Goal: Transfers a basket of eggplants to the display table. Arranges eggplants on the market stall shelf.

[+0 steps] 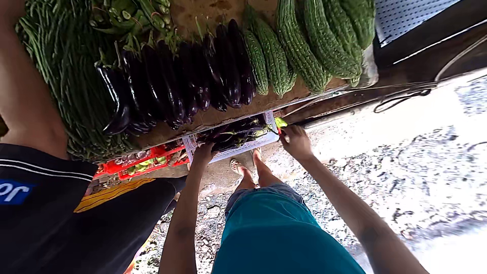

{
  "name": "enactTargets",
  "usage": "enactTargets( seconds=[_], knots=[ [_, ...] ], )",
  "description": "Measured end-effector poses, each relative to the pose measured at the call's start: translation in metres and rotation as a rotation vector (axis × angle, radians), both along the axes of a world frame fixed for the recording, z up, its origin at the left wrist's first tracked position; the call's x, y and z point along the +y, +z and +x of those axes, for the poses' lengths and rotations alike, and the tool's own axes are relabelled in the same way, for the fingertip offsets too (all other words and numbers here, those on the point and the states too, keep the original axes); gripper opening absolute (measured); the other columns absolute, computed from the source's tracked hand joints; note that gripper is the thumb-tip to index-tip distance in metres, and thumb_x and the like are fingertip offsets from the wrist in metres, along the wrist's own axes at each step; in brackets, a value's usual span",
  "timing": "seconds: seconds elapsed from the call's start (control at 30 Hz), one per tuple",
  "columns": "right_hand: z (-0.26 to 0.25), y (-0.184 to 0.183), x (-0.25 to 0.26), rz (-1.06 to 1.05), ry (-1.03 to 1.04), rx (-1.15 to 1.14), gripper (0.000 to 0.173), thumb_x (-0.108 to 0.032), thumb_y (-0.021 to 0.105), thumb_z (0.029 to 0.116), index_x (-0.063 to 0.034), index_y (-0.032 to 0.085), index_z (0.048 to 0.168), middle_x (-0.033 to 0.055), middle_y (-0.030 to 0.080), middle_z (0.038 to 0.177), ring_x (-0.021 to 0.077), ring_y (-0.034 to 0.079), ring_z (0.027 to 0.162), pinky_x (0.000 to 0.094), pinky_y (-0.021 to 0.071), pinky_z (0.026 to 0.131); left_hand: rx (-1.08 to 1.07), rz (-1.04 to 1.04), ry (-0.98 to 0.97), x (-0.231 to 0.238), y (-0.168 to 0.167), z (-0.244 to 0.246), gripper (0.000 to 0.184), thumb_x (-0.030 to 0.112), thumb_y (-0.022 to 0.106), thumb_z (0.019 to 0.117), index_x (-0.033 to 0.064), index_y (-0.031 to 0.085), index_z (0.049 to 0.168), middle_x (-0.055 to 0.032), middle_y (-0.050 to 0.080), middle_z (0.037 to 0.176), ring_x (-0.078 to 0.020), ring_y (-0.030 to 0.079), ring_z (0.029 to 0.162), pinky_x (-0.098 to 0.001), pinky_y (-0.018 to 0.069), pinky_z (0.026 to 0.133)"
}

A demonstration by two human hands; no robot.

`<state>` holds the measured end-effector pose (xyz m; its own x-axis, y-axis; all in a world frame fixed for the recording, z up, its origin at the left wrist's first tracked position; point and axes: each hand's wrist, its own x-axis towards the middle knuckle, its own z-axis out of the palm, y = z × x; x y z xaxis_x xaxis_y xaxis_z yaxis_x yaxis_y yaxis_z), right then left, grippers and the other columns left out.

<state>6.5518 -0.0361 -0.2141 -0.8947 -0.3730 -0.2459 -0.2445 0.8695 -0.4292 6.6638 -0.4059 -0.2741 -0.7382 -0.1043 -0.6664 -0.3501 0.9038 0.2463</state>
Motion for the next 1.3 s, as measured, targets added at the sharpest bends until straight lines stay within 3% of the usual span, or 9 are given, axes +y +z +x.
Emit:
enactTargets(
  seconds=[0.13,0.3,0.4,0.47,0.6,0.67,0.77,0.9,1.3],
  knots=[
    [-0.041,-0.033,-0.068,0.206,0.204,-0.065,0.051,-0.027,0.069,0.0979,0.0028,0.059,0.138,0.0289,0.063,0.13,0.0474,0.056,0.127,0.0631,0.0434,0.104,0.185,-0.007,0.087,-0.002,0.046,0.013,0.053,0.034,0.065,0.1012,0.0039,0.055,0.144,-0.0201,0.051,0.151,-0.0393,0.053,0.135,-0.0573,0.044,0.11],
    [-0.045,-0.054,-0.093,0.41,0.296,-0.041,0.035,0.006,0.061,0.0937,0.0145,0.058,0.127,0.0325,0.062,0.124,0.0487,0.058,0.122,0.0604,0.048,0.098,0.315,0.37,0.32,0.005,0.105,0.057,0.053,0.033,0.06,0.1036,0.0081,0.049,0.148,-0.018,0.062,0.136,-0.0289,0.063,0.121,-0.0497,0.0498,0.105],
    [-0.045,-0.021,-0.083,0.299,0.311,0.06,0.034,-0.003,0.054,0.1011,0.0137,0.057,0.131,0.0335,0.062,0.124,0.0506,0.058,0.121,0.0639,0.0483,0.098,0.324,0.824,0.559,0.017,0.127,0.08,0.045,0.03,0.055,0.1043,0.0078,0.049,0.143,-0.0057,0.068,0.105,-0.0103,0.064,0.077,-0.0279,0.0554,0.071],
    [-0.042,0.013,-0.071,0.207,0.299,0.092,0.037,-0.016,0.057,0.104,0.0095,0.059,0.13,0.0335,0.065,0.119,0.0518,0.06,0.118,0.066,0.0465,0.099,0.315,1.135,0.663,0.027,0.139,0.088,0.047,0.031,0.05,0.1043,0.0035,0.047,0.142,-0.0039,0.068,0.105,-0.0106,0.066,0.081,-0.0284,0.0586,0.076],
    [-0.03,0.085,-0.042,0.145,0.337,0.181,0.039,-0.028,0.058,0.1028,0.002,0.065,0.127,0.0284,0.07,0.11,0.0491,0.066,0.108,0.0649,0.0519,0.089,0.526,1.335,0.695,0.049,0.162,0.081,0.048,0.035,0.061,0.1013,0.0036,0.048,0.135,-0.007,0.068,0.112,-0.0148,0.068,0.088,-0.0309,0.0586,0.078],
    [-0.027,0.108,-0.022,0.054,0.349,0.154,0.04,-0.03,0.059,0.1019,-0.0004,0.067,0.127,0.0268,0.071,0.107,0.0489,0.068,0.102,0.0672,0.0537,0.082,0.672,1.307,0.74,0.062,0.179,0.069,0.04,0.02,0.068,0.0968,0.0062,0.047,0.128,-0.0082,0.068,0.107,-0.0155,0.068,0.086,-0.0312,0.0592,0.077],
    [-0.023,0.105,-0.004,-0.104,0.343,0.052,0.04,-0.031,0.06,0.1032,-0.0027,0.067,0.131,0.0245,0.071,0.113,0.046,0.069,0.106,0.0668,0.0525,0.091,0.91,1.069,0.809,0.082,0.2,0.046,0.042,0.006,0.075,0.0882,0.0065,0.051,0.123,-0.0063,0.067,0.102,-0.0139,0.067,0.086,-0.0299,0.0584,0.075],
    [-0.008,0.086,-0.003,-0.208,0.317,0.102,0.042,-0.036,0.059,0.1015,-0.0077,0.069,0.13,0.0189,0.074,0.113,0.041,0.071,0.103,0.0628,0.0552,0.089,1.029,0.922,0.746,0.092,0.21,0.019,0.044,0.006,0.077,0.0872,0.0062,0.052,0.124,-0.0061,0.066,0.104,-0.0145,0.068,0.091,-0.0318,0.0609,0.079],
    [-0.003,0.131,-0.004,-0.298,0.354,0.339,0.04,-0.043,0.06,0.0976,-0.0102,0.073,0.117,0.0137,0.073,0.093,0.0338,0.07,0.083,0.0543,0.0572,0.076,1.131,0.831,0.743,0.098,0.219,-0.007,0.051,0.007,0.082,0.0814,0.0083,0.052,0.123,-0.0037,0.066,0.104,-0.0113,0.068,0.092,-0.0289,0.0604,0.08]
  ],
)
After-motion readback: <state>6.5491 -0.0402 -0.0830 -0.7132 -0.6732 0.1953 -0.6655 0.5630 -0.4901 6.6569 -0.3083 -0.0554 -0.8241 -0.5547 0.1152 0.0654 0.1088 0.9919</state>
